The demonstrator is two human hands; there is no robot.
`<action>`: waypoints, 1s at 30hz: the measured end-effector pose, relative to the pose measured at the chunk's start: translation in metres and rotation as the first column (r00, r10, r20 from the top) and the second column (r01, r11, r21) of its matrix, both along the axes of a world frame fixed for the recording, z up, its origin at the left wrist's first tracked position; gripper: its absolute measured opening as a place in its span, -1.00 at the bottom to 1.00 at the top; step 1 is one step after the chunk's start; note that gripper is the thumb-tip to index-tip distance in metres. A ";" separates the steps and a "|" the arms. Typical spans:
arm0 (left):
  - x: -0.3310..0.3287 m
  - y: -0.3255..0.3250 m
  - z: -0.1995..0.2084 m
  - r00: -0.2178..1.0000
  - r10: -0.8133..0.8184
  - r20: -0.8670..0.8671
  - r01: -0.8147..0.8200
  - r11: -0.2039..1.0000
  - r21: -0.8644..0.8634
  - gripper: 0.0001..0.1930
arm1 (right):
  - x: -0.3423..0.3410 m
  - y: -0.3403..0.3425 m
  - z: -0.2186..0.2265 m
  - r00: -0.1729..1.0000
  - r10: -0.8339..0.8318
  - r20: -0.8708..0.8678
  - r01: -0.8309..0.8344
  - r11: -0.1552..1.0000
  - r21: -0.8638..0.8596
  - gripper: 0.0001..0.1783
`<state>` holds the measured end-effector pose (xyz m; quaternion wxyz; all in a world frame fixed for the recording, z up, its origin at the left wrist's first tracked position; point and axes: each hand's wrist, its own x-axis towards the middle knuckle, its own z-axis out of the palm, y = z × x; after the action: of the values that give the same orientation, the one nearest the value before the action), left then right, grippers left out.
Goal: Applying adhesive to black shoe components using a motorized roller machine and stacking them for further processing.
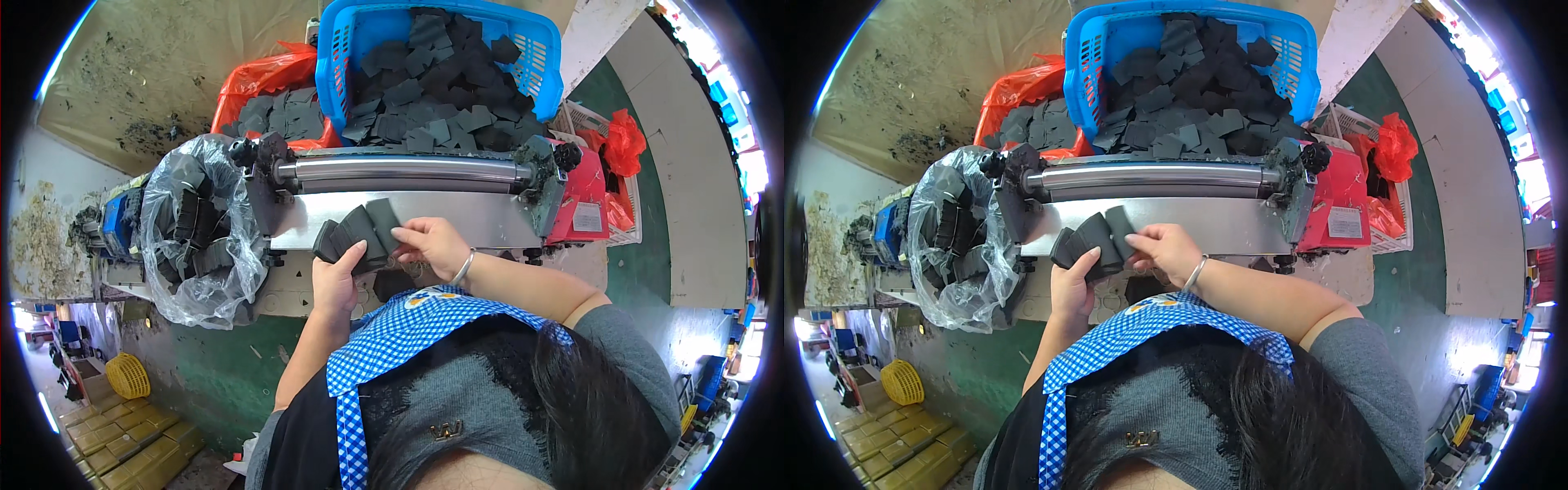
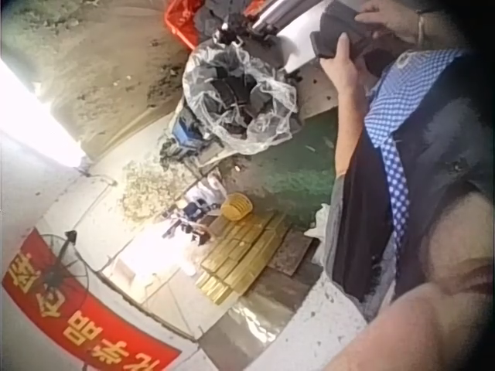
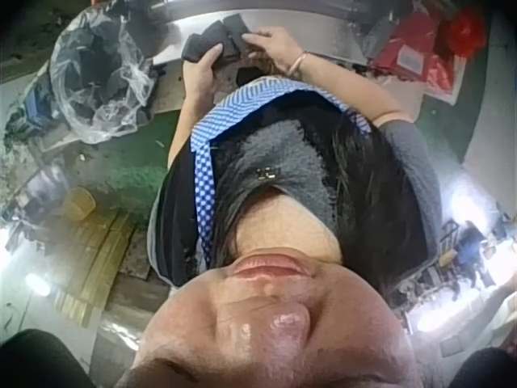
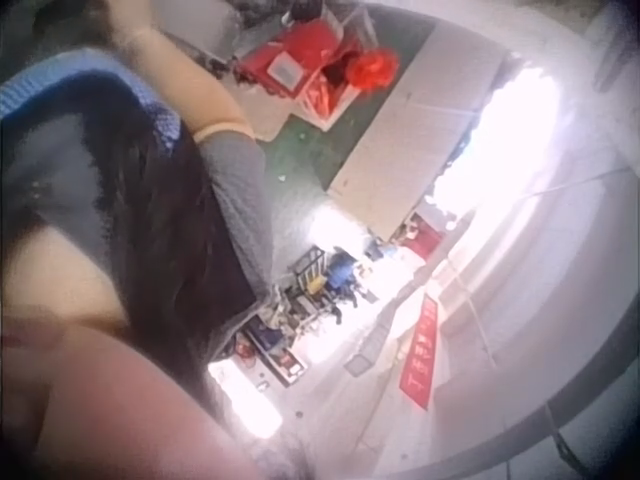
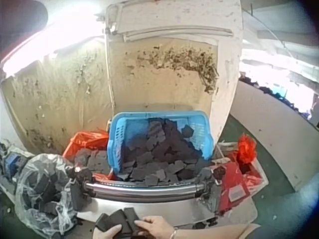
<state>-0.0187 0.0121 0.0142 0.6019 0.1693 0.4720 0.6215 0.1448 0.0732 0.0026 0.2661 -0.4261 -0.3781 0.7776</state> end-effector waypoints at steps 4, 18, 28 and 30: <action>-0.006 -0.004 -0.015 0.995 0.028 -0.098 -0.029 1.000 -0.004 -0.78 | 0.007 0.006 -0.006 0.991 -0.090 0.097 0.101 0.988 -0.116 -0.79; 0.016 -0.006 -0.004 0.995 0.087 -0.055 -0.078 0.985 0.154 -0.75 | -0.006 -0.011 0.021 0.941 -0.188 0.280 -0.159 0.482 0.862 -0.76; 0.001 -0.005 -0.002 0.997 0.054 0.047 -0.058 0.995 0.083 -0.68 | 0.010 0.009 0.003 0.989 -0.095 0.114 0.102 0.993 -0.052 -0.69; -0.001 -0.006 0.002 0.997 0.033 0.076 -0.037 0.998 0.050 -0.66 | 0.022 0.021 -0.010 0.950 -0.245 0.194 0.290 0.924 -0.250 -0.63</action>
<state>-0.0196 0.0065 0.0158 0.6037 0.1529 0.4359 0.6498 0.1667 0.0945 -0.0079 0.2770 -0.5673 -0.2244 0.7423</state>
